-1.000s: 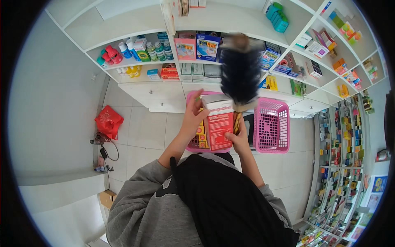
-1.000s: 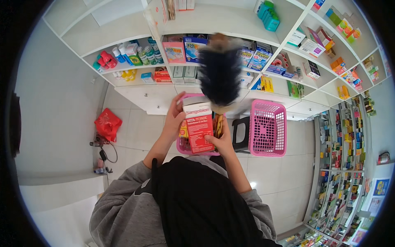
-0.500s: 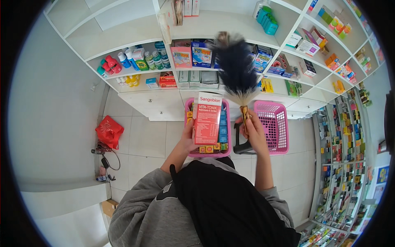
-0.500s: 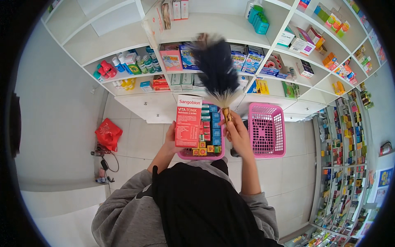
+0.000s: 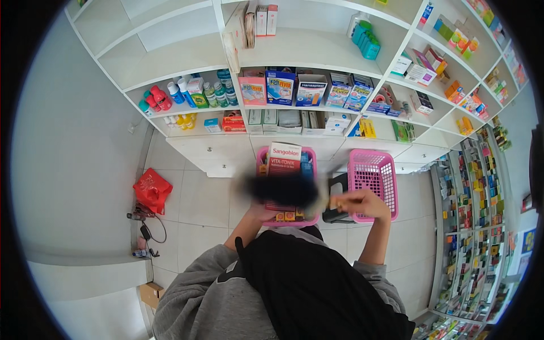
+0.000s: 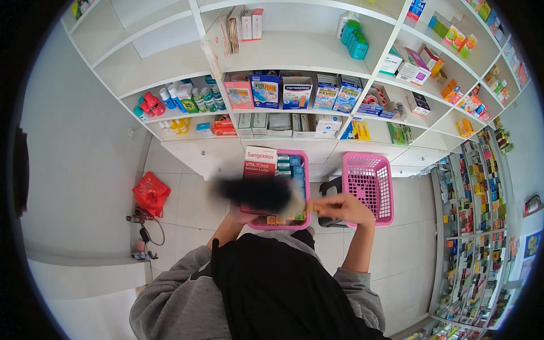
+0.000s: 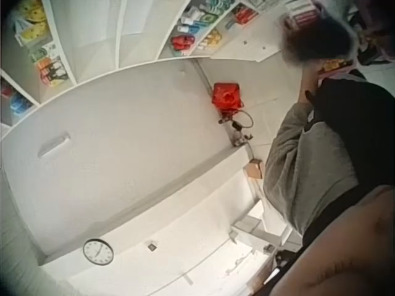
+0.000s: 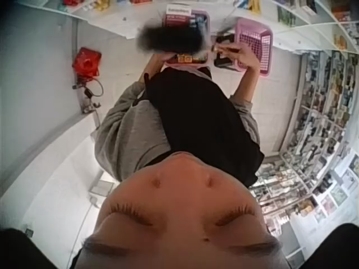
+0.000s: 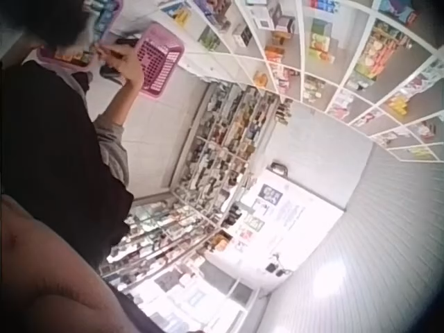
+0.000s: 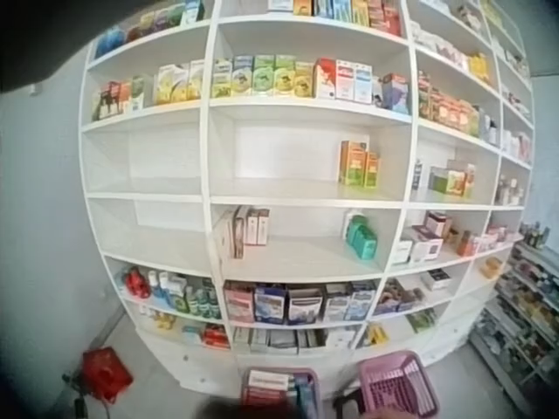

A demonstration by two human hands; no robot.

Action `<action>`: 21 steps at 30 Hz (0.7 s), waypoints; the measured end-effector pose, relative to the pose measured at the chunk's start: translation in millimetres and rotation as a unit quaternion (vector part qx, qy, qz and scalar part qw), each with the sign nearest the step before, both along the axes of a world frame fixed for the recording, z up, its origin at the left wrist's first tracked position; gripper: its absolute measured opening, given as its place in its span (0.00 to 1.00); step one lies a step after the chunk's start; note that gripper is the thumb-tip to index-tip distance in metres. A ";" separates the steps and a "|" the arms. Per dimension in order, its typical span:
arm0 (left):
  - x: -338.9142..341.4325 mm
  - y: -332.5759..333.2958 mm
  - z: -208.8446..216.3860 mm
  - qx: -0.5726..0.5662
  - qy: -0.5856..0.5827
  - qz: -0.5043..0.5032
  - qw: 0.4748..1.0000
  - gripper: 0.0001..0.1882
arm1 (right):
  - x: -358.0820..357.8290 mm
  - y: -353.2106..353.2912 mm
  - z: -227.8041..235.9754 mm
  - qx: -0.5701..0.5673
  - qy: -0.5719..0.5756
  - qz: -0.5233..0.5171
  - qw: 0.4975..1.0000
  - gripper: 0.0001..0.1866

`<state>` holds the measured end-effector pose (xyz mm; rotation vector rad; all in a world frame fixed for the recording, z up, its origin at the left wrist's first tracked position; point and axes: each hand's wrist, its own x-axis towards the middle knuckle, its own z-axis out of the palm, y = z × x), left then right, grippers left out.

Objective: Dusting various medicine boxes in a pharmacy and returning them to the shelves.

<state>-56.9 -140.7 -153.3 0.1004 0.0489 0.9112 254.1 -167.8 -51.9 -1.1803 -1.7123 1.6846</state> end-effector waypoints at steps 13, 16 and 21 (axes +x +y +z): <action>5.0 -2.9 -6.1 0.014 0.059 -0.003 0.998 0.29 | 12.0 -10.4 -14.1 0.025 0.068 -0.068 0.995 0.20; 7.8 -3.8 -7.6 0.007 0.071 0.003 0.997 0.29 | 19.6 -15.6 -7.7 0.002 0.067 -0.173 0.983 0.20; 14.9 -3.7 -12.0 -0.004 0.084 0.001 0.996 0.28 | 26.6 -16.6 7.3 0.018 0.031 -0.063 0.997 0.19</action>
